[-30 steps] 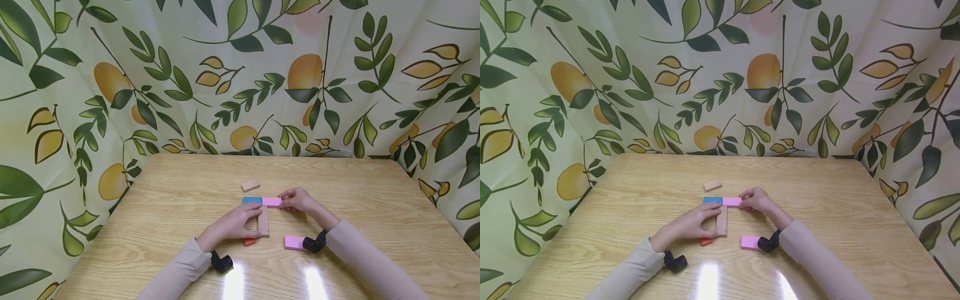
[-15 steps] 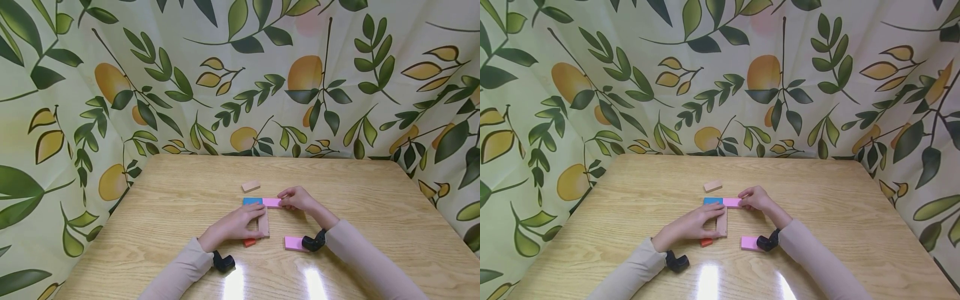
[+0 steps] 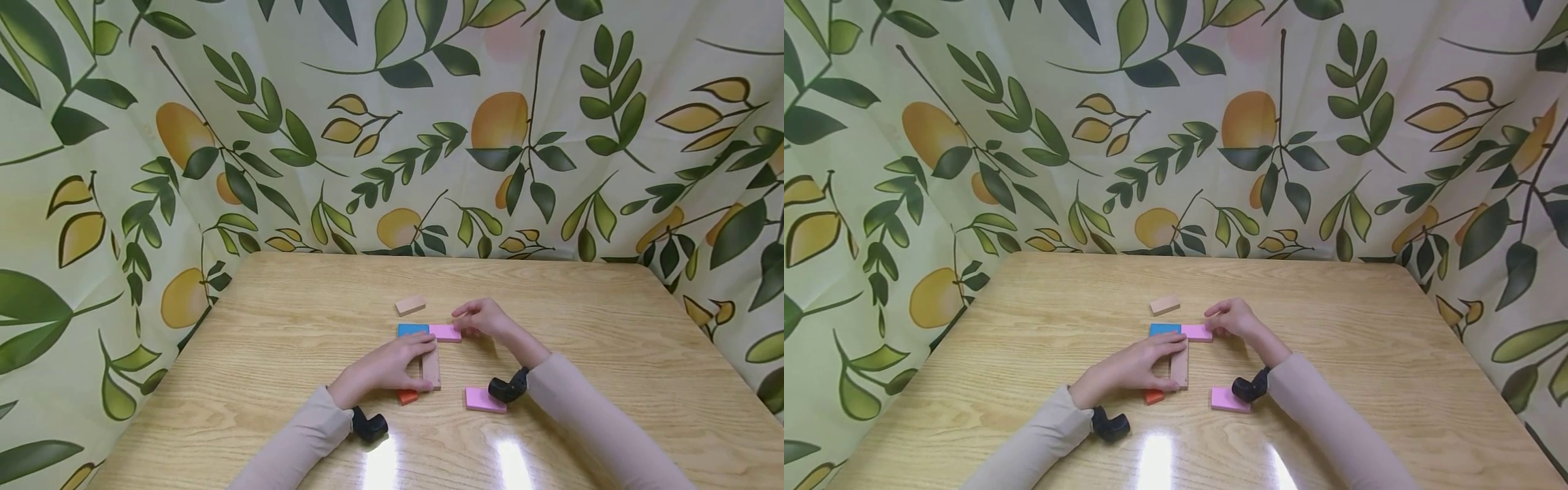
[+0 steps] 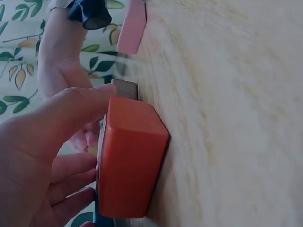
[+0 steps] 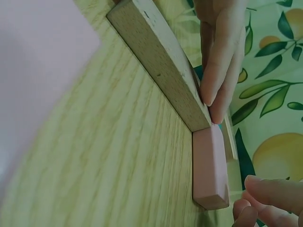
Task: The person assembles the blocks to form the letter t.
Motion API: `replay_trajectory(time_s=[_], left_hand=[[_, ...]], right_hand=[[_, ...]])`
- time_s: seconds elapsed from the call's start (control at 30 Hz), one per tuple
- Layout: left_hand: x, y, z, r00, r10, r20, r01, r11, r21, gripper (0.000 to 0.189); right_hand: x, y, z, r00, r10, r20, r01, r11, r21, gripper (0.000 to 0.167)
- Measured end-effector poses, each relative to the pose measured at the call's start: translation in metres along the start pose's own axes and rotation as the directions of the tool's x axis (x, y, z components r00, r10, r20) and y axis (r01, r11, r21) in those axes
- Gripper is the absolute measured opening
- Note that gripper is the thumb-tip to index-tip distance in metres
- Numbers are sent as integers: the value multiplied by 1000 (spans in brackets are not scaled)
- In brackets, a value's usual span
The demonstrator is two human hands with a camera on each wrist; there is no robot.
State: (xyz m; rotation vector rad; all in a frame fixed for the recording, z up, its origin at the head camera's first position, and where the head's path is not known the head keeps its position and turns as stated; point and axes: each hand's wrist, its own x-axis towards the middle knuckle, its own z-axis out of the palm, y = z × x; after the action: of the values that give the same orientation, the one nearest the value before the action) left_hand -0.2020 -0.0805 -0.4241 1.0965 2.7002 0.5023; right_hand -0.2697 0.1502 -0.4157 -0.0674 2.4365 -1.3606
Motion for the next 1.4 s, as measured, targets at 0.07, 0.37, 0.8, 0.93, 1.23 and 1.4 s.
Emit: replay_trajectory(time_s=[0.07, 0.37, 0.8, 0.93, 1.23, 1.4], left_hand=[[1, 0, -1, 1000, -5, 7, 5, 1000, -11, 72], [2, -1, -1, 1000, -11, 5, 11, 999, -36, 72], [0, -2, -1, 999, -35, -3, 35, 997, -62, 74], [0, -2, -1, 999, -44, -2, 44, 997, -67, 74], [1, -1, -2, 999, -44, 8, 44, 995, -94, 74], [2, -1, -1, 999, -36, 6, 36, 996, -82, 74]], right_hand=[[2, -1, 0, 1000, -9, -5, 9, 1000, -4, 33], [10, -3, 0, 998, -58, 13, 58, 998, 14, 32], [27, -11, 3, 999, -35, 38, 35, 999, -5, 35], [31, -14, 4, 998, -25, 55, 25, 1000, 9, 35], [39, -14, 8, 998, -20, 63, 19, 1000, 15, 36], [43, -16, 10, 998, -32, 56, 31, 999, 20, 38]])
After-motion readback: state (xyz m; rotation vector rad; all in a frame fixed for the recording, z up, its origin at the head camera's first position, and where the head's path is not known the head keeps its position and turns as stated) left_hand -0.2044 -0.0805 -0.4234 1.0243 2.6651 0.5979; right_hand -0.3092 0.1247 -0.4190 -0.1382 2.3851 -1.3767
